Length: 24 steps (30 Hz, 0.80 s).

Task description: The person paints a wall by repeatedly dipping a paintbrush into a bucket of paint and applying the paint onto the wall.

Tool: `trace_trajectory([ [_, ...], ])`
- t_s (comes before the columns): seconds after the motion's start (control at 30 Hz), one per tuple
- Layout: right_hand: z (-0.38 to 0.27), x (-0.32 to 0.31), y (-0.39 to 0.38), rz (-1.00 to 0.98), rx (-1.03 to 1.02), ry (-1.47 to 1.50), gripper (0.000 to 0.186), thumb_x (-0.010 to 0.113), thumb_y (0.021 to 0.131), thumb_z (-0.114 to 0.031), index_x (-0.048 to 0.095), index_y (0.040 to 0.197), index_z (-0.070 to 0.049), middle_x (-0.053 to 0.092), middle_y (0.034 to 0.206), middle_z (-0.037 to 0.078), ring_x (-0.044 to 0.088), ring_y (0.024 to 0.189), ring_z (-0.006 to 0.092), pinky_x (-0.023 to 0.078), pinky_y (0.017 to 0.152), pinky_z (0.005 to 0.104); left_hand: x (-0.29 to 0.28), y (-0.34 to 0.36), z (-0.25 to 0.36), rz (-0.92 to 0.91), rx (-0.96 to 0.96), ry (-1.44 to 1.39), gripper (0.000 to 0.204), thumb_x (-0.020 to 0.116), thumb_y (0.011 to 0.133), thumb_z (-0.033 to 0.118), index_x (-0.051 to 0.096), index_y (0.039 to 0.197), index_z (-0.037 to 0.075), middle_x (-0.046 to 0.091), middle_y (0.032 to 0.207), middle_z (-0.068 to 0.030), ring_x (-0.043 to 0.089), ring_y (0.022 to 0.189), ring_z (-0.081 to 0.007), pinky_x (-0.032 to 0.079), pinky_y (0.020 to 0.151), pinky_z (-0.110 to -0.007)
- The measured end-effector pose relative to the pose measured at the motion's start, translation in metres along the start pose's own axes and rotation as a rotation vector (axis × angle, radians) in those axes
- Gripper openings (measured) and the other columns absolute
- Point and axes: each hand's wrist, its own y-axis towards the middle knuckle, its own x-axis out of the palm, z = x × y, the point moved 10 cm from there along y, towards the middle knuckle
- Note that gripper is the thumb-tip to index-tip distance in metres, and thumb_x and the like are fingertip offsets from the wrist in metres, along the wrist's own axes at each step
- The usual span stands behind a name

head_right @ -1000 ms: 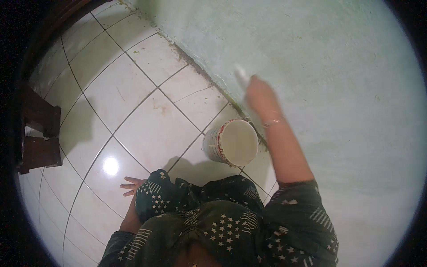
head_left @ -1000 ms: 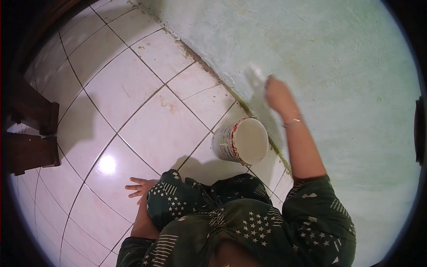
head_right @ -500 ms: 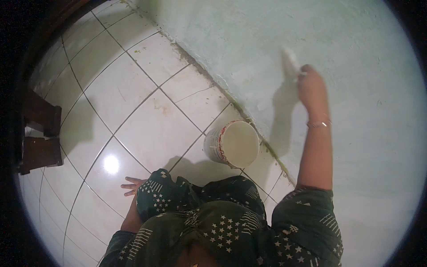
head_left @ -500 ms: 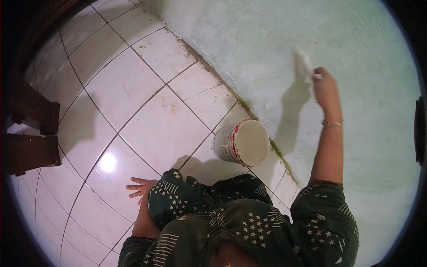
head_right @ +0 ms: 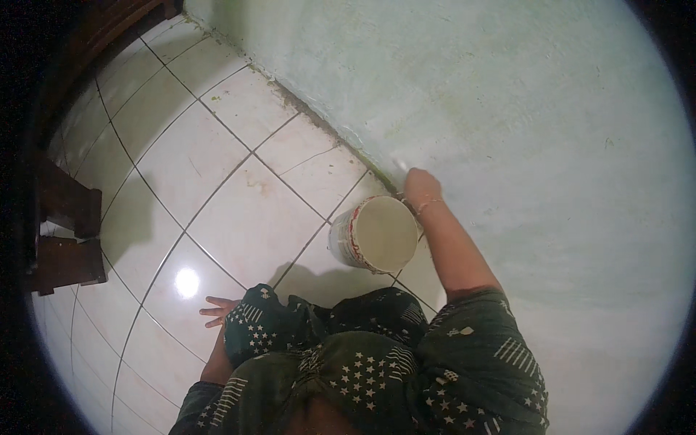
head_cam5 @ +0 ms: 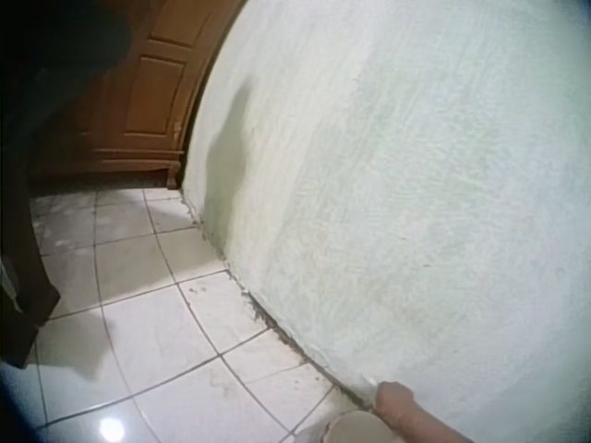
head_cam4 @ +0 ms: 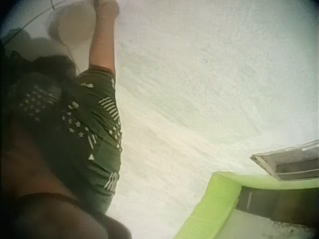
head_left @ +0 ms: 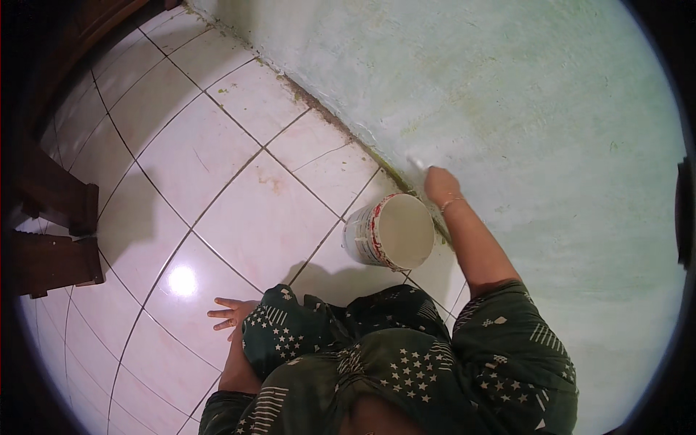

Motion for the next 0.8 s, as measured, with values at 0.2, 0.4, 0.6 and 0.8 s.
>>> trace_trajectory([
  [0.2, 0.067, -0.183, -0.074, 0.394, 0.047, -0.013, 0.024, 0.042, 0.086, -0.015, 0.060, 0.099, -0.005, 0.063, 0.092, 0.021, 0.059, 0.087, 0.0380, 0.046, 0.074, 0.0460, -0.052, -0.009, 0.012, -0.492, -0.008, 0.178, 0.064, 0.036, 0.094, 0.019, -0.005, 0.143, 0.027, -0.001, 0.151, -0.0098, 0.006, 0.136, -0.0418, 0.024, 0.095, -0.070],
  [0.4, 0.064, -0.276, -0.154, 0.640, 0.095, 0.066, 0.027, 0.044, 0.087, -0.014, 0.059, 0.106, -0.003, 0.062, 0.087, 0.023, 0.059, 0.082, 0.0396, 0.046, 0.070, 0.0460, -0.027, -0.003, -0.002, -0.392, -0.045, 0.206, 0.070, 0.035, 0.093, 0.015, -0.012, 0.142, 0.030, -0.004, 0.151, -0.0093, 0.003, 0.137, -0.0396, 0.026, 0.093, -0.071],
  [0.6, 0.047, -0.048, -0.061, -0.020, 0.054, -0.010, 0.024, 0.045, 0.080, -0.012, 0.063, 0.092, -0.001, 0.063, 0.093, 0.022, 0.059, 0.091, 0.0367, 0.046, 0.080, 0.0436, -0.021, -0.010, 0.013, -0.362, -0.018, 0.175, 0.071, 0.036, 0.093, 0.015, -0.013, 0.142, 0.030, -0.005, 0.151, -0.0090, 0.001, 0.138, -0.0377, 0.026, 0.093, -0.071],
  [0.8, 0.071, -0.076, -0.037, 0.081, 0.036, -0.082, 0.022, 0.046, 0.081, -0.012, 0.066, 0.089, -0.003, 0.064, 0.091, 0.019, 0.062, 0.086, 0.0353, 0.049, 0.074, 0.0446, -0.034, -0.007, 0.009, -0.252, -0.052, 0.108, 0.065, 0.039, 0.094, 0.025, -0.001, 0.144, 0.026, -0.002, 0.151, -0.0107, 0.001, 0.138, -0.0369, 0.020, 0.098, -0.069],
])
